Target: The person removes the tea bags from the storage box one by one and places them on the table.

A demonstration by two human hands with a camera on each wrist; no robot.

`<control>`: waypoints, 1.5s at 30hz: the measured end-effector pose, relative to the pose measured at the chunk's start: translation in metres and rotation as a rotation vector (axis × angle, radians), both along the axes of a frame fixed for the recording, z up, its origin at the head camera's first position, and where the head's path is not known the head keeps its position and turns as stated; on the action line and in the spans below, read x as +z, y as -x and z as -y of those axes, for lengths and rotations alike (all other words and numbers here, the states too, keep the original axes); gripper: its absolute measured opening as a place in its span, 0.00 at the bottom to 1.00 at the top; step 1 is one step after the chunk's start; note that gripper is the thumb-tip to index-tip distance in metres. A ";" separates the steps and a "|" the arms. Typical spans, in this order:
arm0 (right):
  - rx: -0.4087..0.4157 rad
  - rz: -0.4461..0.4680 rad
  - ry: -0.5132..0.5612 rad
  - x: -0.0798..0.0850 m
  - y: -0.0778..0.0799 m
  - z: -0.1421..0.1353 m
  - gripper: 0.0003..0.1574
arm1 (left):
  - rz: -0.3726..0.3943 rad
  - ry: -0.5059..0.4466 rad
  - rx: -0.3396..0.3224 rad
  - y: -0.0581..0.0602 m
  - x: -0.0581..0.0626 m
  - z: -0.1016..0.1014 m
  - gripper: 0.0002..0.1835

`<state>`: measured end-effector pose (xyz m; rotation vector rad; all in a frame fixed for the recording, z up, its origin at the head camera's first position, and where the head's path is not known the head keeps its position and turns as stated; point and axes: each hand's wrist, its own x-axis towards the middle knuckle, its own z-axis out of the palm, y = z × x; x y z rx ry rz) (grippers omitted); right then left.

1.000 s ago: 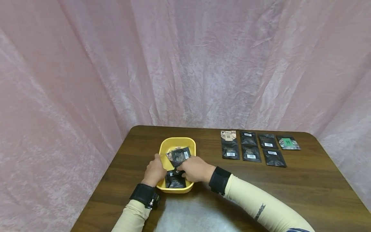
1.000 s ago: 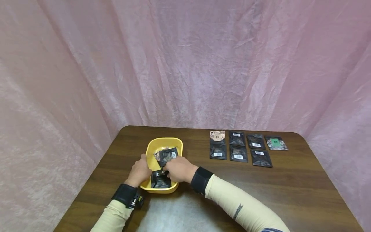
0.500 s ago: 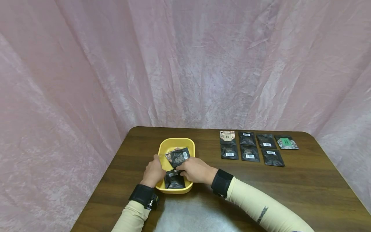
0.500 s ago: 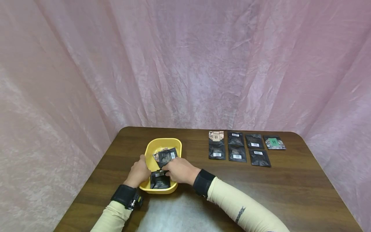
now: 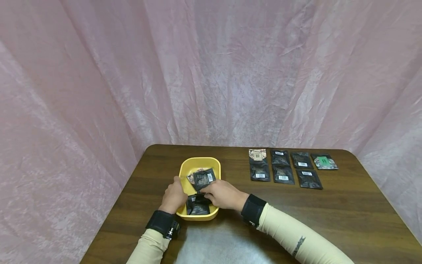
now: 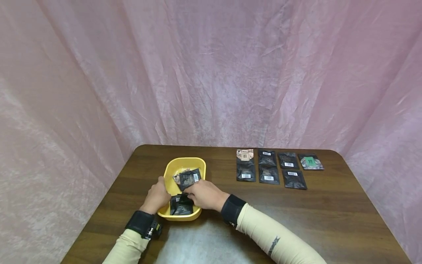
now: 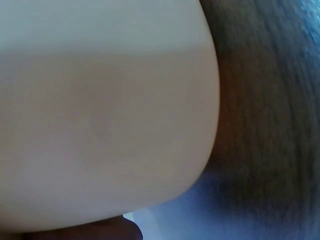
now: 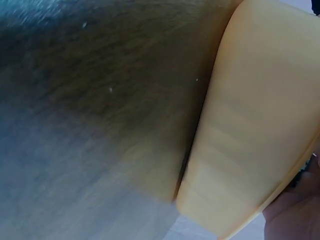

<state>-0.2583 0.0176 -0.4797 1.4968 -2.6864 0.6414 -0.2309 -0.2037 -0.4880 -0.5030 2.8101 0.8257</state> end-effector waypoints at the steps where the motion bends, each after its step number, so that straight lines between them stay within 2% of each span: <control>1: -0.001 -0.007 0.007 0.000 0.000 0.000 0.15 | 0.001 0.000 0.000 0.000 0.000 0.000 0.39; 9: 0.025 -0.175 0.125 0.001 -0.005 -0.008 0.17 | -0.008 0.002 -0.010 -0.001 0.001 0.000 0.38; 14: 0.042 -0.224 0.227 0.007 -0.007 -0.013 0.20 | -0.040 0.022 -0.025 -0.001 -0.001 0.000 0.36; 17: 0.002 -0.247 0.266 0.012 -0.008 -0.017 0.21 | -0.036 0.019 -0.020 0.000 -0.002 0.000 0.36; 19: -0.048 -0.250 0.299 0.016 -0.009 -0.022 0.20 | -0.034 0.017 -0.016 0.000 -0.003 0.000 0.36; 26: -0.273 -0.165 0.456 0.027 -0.003 -0.058 0.15 | -0.038 0.028 -0.014 0.003 -0.004 -0.001 0.38; 33: -0.468 -0.282 0.539 0.036 0.007 -0.125 0.18 | -0.006 0.001 -0.008 0.004 -0.002 -0.009 0.38; 40: -0.751 -0.350 0.497 0.037 0.013 -0.209 0.17 | 0.008 -0.007 -0.002 0.003 0.002 -0.011 0.39; 43: -0.838 -0.387 0.463 0.036 0.012 -0.244 0.16 | 0.006 -0.001 -0.010 0.003 0.001 -0.010 0.39; 45: -0.882 -0.379 0.436 0.037 0.009 -0.265 0.16 | 0.004 0.003 -0.014 0.002 0.000 -0.009 0.39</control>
